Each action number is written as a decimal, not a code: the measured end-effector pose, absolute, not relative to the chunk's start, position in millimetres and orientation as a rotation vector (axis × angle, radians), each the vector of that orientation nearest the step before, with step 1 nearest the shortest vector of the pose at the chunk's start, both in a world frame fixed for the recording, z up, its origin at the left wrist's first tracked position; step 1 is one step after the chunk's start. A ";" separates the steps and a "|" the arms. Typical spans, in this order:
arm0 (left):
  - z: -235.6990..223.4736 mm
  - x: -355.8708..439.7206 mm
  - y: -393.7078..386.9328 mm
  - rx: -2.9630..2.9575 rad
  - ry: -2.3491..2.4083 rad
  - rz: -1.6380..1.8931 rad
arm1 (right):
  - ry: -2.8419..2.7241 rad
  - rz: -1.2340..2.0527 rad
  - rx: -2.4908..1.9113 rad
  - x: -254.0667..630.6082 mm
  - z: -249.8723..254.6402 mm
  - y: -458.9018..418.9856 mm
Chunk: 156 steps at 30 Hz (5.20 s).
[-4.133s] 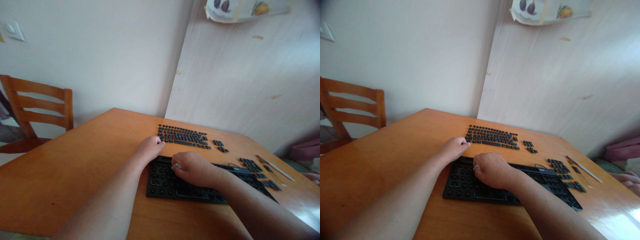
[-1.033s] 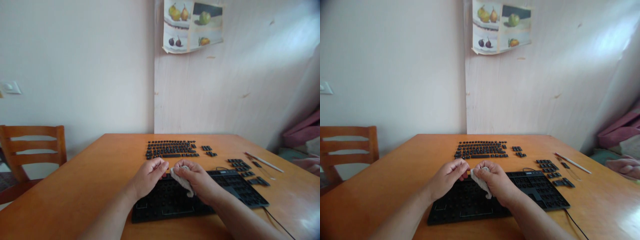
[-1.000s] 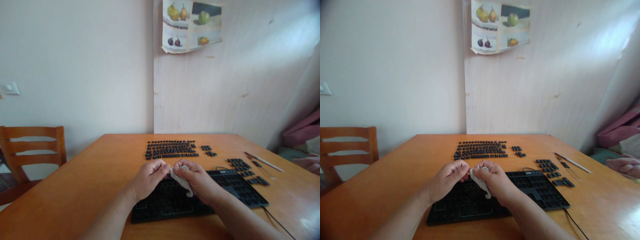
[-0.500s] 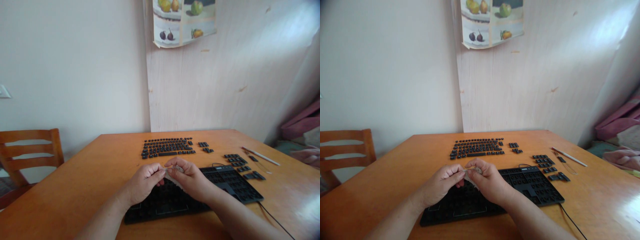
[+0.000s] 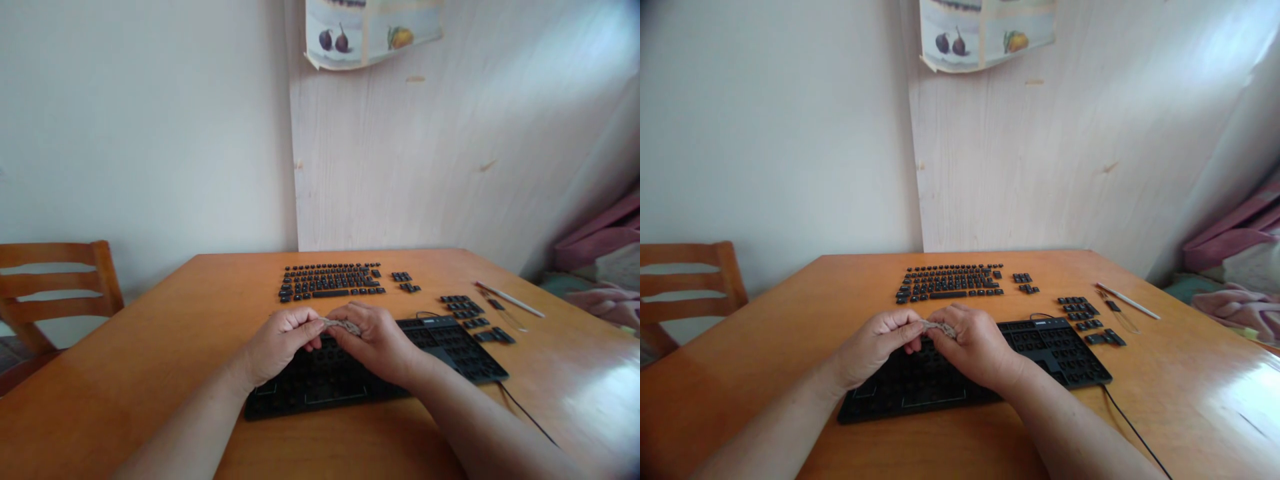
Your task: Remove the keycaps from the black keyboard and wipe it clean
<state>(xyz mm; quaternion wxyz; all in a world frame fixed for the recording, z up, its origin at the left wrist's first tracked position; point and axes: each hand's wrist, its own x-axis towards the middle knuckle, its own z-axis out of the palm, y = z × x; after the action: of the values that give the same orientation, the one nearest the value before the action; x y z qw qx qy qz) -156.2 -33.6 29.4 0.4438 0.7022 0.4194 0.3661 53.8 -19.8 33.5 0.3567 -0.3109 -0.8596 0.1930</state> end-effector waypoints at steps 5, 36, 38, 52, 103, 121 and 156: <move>31.8 -155.2 -34.3 1.801 1.043 0.891 | -2.199 0.506 -0.813 54.9 32.6 -18.5; 26.0 -161.3 -30.1 2.352 1.452 1.084 | -1.957 0.719 -1.116 80.4 44.6 1.3; 25.4 -163.2 -27.9 2.353 1.493 1.097 | -1.997 0.731 -1.171 87.1 48.3 2.8; 12.9 -197.8 -1.7 2.215 1.751 1.117 | -2.280 0.698 -1.311 124.8 63.7 7.4; -14.3 -214.9 27.7 1.861 1.852 0.991 | -2.914 -0.130 -1.415 135.6 52.6 -20.9; -17.3 -215.1 29.5 1.878 1.818 1.004 | -2.770 0.132 -1.408 129.7 46.0 -20.2; -23.1 -216.0 32.3 1.897 1.825 0.996 | -2.728 0.404 -1.322 94.3 44.9 -12.0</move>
<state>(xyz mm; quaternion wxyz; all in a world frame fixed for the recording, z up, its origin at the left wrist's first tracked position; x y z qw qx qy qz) -216.0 32.3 -23.1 0.1629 0.6651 0.6397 0.3492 94.3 -12.0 44.9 0.0418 -0.4318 -0.8913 0.1319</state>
